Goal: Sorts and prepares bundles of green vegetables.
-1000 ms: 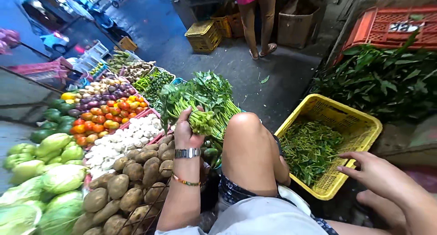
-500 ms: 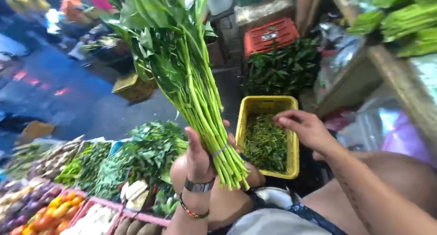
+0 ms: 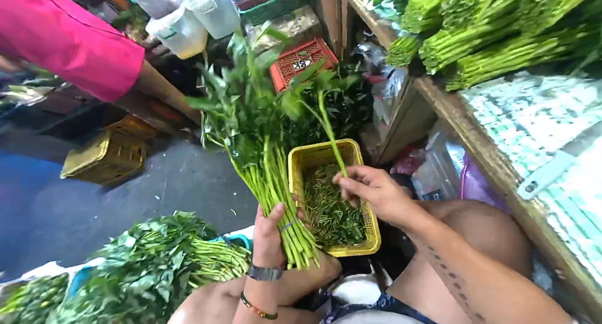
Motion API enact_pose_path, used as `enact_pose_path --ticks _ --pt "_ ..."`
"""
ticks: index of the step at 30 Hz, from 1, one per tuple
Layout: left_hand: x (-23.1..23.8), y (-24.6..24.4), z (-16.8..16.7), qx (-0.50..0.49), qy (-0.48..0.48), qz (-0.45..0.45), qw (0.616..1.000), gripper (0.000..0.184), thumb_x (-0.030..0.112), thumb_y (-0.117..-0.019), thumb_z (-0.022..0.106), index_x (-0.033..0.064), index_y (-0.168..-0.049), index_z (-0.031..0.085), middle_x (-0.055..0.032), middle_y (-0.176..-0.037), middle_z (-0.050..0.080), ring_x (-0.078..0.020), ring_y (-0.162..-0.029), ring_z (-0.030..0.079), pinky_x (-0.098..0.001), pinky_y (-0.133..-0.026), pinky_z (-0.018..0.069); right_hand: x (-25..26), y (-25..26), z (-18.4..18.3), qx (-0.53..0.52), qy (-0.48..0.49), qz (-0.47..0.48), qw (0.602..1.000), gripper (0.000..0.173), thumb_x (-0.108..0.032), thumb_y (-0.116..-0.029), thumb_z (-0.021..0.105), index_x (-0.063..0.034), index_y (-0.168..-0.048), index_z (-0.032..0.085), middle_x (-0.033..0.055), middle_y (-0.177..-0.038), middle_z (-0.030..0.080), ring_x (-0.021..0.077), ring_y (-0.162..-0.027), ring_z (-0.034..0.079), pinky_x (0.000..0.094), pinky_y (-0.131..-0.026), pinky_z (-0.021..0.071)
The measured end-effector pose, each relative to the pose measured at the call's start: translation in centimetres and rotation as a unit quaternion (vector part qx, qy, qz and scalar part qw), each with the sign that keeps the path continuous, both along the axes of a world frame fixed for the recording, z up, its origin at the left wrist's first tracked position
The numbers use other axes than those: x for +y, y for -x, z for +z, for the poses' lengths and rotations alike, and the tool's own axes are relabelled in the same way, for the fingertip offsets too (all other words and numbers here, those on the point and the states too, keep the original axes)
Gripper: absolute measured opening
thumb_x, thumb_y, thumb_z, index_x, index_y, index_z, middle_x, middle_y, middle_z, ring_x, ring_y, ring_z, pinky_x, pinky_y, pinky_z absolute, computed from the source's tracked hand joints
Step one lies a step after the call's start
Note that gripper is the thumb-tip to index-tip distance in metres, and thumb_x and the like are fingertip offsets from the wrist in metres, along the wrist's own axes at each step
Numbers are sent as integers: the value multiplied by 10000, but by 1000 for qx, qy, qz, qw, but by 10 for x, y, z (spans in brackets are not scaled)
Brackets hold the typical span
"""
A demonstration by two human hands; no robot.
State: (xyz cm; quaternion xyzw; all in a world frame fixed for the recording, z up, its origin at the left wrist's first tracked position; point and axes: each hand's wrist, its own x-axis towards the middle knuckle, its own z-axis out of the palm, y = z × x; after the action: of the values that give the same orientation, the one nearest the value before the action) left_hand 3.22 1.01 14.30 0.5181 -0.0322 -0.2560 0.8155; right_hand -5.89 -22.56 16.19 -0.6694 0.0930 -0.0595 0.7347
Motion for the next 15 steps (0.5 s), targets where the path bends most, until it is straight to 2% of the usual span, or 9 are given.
enact_pose_path --ticks 2,3,5,6,8,10,11,13,15 --pt "16 -13 -9 38 12 26 999 403 226 -1022 500 41 -1363 391 -166 -1069 698 -256 -743 728 -414 -601 640 -11 13 8 -43 -29 -70 996 206 -190 -1042 546 -77 -1128 696 -8 -795 671 76 -663 619 240 -622 552" --pt "24 -16 -12 55 20 43 997 343 202 -1047 429 43 -1350 411 -163 -1058 698 -249 -744 722 -406 -598 635 -18 18 13 -82 -46 -120 988 195 -187 -1045 535 -98 -1127 688 -24 -768 655 65 -622 605 235 -593 555" --pt "35 -16 -16 73 19 70 995 329 175 -1073 379 39 -1373 400 -176 -1059 692 -254 -751 715 -401 -596 625 -33 26 25 -163 -66 -219 960 215 -208 -1093 417 -162 -1164 614 -78 -761 648 41 -606 607 225 -598 569" --pt "38 -15 -17 73 12 80 994 337 160 -1078 394 32 -1389 384 -191 -1059 693 -267 -750 716 -409 -601 627 -43 28 26 -203 -85 -266 938 256 -230 -1117 334 -182 -1169 579 -94 -763 646 36 -623 622 223 -630 579" --pt "39 -13 -21 60 5 89 994 383 116 -1057 467 12 -1409 363 -224 -1047 692 -303 -745 725 -432 -623 641 -63 28 21 -256 -165 -350 886 390 -302 -1133 193 -169 -1136 560 -51 -801 655 83 -708 658 268 -752 589" --pt "38 -11 -24 35 0 84 996 445 78 -1023 536 -4 -1419 351 -239 -1036 694 -315 -751 730 -432 -653 646 -75 26 19 -256 -253 -388 849 523 -424 -1119 112 -148 -1118 556 -11 -836 669 115 -772 687 293 -812 595" --pt "37 -9 -26 23 -9 78 997 480 74 -1004 566 -11 -1424 349 -241 -1040 699 -317 -754 733 -432 -658 648 -77 25 20 -247 -286 -380 844 595 -462 -1107 79 -129 -1147 571 -9 -863 673 108 -803 688 289 -842 591" --pt "35 -5 -28 2 -17 65 998 525 69 -976 622 -23 -1420 357 -247 -1038 702 -323 -751 735 -436 -667 650 -79 23 19 -229 -331 -347 847 633 -476 -1100 30 -126 -1214 545 -18 -959 665 87 -876 680 268 -885 578" --pt "33 0 -29 -7 -20 50 999 544 65 -957 654 -35 -1408 367 -246 -1026 708 -321 -741 736 -434 -667 651 -75 21 20 -200 -346 -346 849 569 -447 -1114 83 -163 -1116 576 -42 -876 660 67 -811 673 252 -823 584"
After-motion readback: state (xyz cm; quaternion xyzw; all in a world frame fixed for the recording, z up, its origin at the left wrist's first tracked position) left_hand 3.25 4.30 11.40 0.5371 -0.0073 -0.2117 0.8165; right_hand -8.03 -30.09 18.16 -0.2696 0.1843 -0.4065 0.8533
